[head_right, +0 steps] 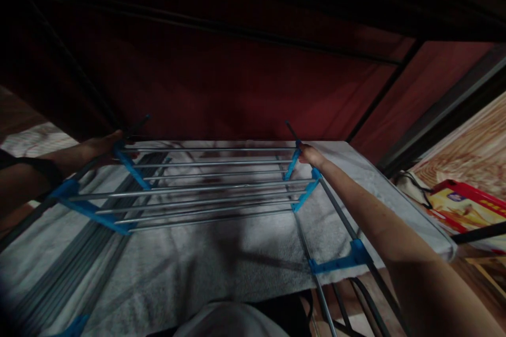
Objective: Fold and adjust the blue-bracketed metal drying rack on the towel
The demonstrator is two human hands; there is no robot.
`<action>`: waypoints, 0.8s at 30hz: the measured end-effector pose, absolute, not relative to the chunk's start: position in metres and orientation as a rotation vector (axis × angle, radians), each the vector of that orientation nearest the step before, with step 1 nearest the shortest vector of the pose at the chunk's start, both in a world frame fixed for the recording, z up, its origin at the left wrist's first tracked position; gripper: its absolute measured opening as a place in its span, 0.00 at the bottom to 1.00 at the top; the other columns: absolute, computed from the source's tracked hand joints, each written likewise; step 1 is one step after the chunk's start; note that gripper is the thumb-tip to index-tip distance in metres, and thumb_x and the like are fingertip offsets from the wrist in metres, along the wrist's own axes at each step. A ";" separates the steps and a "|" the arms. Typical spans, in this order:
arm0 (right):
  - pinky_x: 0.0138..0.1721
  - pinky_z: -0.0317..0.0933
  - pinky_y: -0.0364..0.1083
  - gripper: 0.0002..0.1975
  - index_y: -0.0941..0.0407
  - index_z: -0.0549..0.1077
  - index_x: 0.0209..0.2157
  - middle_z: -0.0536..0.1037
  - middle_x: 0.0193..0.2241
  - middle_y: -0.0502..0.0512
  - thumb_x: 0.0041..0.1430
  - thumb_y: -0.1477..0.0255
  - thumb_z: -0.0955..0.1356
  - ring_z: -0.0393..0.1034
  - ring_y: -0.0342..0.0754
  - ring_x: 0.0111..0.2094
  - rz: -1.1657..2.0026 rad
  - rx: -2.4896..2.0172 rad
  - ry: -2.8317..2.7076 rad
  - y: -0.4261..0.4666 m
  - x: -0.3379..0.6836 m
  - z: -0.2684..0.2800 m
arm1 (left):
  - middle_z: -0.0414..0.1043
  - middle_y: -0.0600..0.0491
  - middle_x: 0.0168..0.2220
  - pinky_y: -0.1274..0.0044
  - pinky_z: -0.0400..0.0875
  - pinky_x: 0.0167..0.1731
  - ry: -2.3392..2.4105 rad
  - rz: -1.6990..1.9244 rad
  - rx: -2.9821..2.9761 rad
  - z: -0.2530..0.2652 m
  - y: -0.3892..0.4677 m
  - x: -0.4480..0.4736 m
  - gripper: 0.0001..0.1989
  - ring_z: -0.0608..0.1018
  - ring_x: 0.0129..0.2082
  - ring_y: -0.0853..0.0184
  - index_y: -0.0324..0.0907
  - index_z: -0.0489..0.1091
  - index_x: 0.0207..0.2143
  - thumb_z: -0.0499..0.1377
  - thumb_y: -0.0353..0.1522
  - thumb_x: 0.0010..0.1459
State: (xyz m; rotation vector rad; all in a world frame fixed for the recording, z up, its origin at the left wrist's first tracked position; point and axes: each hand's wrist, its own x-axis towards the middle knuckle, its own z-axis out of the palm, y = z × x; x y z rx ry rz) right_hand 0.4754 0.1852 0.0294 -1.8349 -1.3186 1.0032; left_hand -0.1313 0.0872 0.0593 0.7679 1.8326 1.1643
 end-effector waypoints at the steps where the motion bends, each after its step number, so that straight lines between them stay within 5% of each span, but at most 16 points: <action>1: 0.41 0.78 0.47 0.17 0.57 0.74 0.50 0.83 0.38 0.62 0.72 0.61 0.62 0.80 0.50 0.37 1.009 -1.829 -1.311 0.182 0.475 0.032 | 0.77 0.48 0.27 0.73 0.77 0.33 1.859 1.137 0.785 0.063 0.084 -0.131 0.21 0.80 0.29 0.61 0.37 0.72 0.44 0.50 0.45 0.71; 12: 0.50 0.75 0.54 0.29 0.54 0.71 0.52 0.81 0.49 0.68 0.72 0.51 0.52 0.79 0.56 0.51 1.296 -1.696 -1.288 0.118 0.501 0.025 | 0.81 0.41 0.39 0.66 0.80 0.36 1.644 1.109 0.619 0.040 0.021 -0.146 0.26 0.82 0.41 0.54 0.45 0.74 0.46 0.47 0.54 0.68; 19: 0.43 0.76 0.62 0.36 0.53 0.72 0.56 0.83 0.44 0.69 0.69 0.49 0.47 0.82 0.64 0.44 1.385 -1.665 -1.420 0.096 0.496 0.032 | 0.79 0.43 0.40 0.66 0.81 0.34 1.588 1.162 0.518 0.052 0.010 -0.124 0.25 0.81 0.38 0.55 0.43 0.71 0.51 0.51 0.52 0.67; 24: 0.43 0.75 0.59 0.31 0.53 0.74 0.53 0.84 0.42 0.70 0.71 0.53 0.49 0.82 0.62 0.43 1.451 -1.545 -1.381 0.096 0.495 0.031 | 0.78 0.44 0.46 0.68 0.81 0.40 1.545 1.192 0.585 0.053 0.005 -0.120 0.24 0.79 0.44 0.58 0.43 0.72 0.53 0.54 0.51 0.67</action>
